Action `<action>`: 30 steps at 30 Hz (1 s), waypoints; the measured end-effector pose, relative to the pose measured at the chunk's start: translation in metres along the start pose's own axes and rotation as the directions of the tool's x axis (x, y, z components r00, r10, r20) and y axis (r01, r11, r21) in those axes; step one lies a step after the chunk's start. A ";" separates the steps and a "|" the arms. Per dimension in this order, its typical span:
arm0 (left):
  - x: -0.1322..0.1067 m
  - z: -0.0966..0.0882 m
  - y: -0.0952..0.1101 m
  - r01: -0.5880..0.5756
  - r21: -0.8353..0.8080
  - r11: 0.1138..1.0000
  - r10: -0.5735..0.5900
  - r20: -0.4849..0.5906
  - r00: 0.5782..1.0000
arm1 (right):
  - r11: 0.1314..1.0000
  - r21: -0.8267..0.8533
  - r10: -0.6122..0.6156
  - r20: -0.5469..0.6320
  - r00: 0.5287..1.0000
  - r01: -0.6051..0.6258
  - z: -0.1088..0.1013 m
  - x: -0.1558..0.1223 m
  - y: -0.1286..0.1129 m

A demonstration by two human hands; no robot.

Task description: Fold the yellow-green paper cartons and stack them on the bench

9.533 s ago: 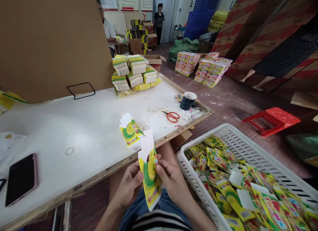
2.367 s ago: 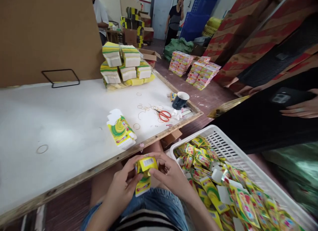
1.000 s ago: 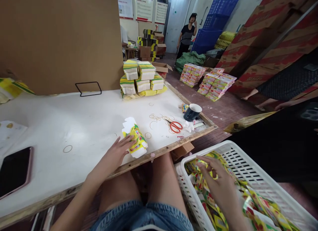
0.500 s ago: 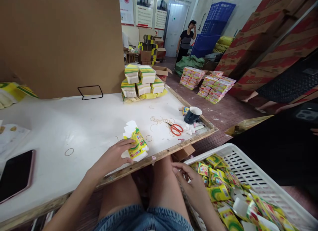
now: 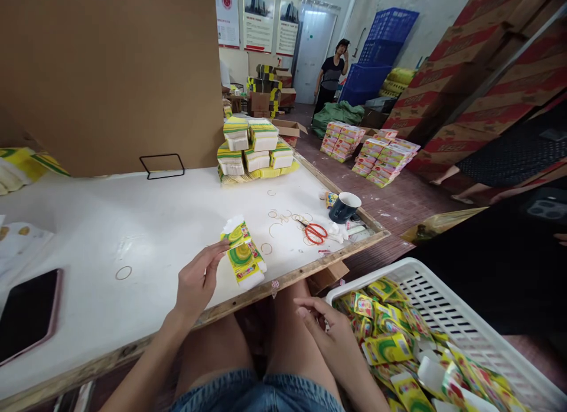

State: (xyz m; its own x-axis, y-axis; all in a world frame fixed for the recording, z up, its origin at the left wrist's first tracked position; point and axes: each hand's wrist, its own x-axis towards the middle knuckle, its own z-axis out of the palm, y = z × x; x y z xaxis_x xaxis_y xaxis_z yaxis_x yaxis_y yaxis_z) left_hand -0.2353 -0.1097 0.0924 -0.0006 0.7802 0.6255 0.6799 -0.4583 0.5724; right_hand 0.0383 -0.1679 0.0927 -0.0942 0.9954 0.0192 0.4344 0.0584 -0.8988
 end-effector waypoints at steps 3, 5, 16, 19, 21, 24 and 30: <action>-0.006 -0.003 0.019 -0.071 -0.033 0.997 0.069 -0.035 0.997 | 0.996 0.086 0.029 -0.008 1.000 -0.028 0.004 0.000 -0.008; -0.013 -0.004 0.033 -0.167 -0.072 0.983 0.168 0.003 0.986 | 0.987 0.158 0.031 -0.004 1.000 -0.030 0.008 0.002 -0.013; -0.066 0.011 0.065 -0.301 -0.295 0.907 0.372 0.224 0.901 | 0.817 0.557 0.151 0.037 0.988 -0.146 0.025 0.015 -0.030; -0.068 0.010 0.073 -0.079 -0.406 0.911 0.140 0.123 0.983 | 0.813 0.557 0.180 0.037 0.983 -0.170 0.023 0.011 -0.024; -0.064 0.012 0.079 0.157 -0.547 0.822 -0.141 0.071 0.987 | 0.807 0.556 0.199 0.062 0.978 -0.199 0.024 0.009 -0.021; -0.054 0.015 0.084 0.435 -0.747 0.503 -0.452 0.202 0.869 | 0.787 0.565 0.217 0.121 0.969 -0.247 0.027 0.006 -0.019; -0.048 0.022 0.083 0.667 -0.744 -0.035 -0.459 0.605 0.650 | 0.734 0.628 0.159 0.212 0.964 -0.259 0.035 0.002 -0.025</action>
State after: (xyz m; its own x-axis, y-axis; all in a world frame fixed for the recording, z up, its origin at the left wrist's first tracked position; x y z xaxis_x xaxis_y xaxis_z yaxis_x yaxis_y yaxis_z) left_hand -0.1629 -0.1757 0.0986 0.1315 0.9754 -0.1767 -0.5699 0.2202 0.7916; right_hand -0.0043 -0.1700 0.0998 -0.2117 0.9528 -0.2177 -0.2190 -0.2633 -0.9395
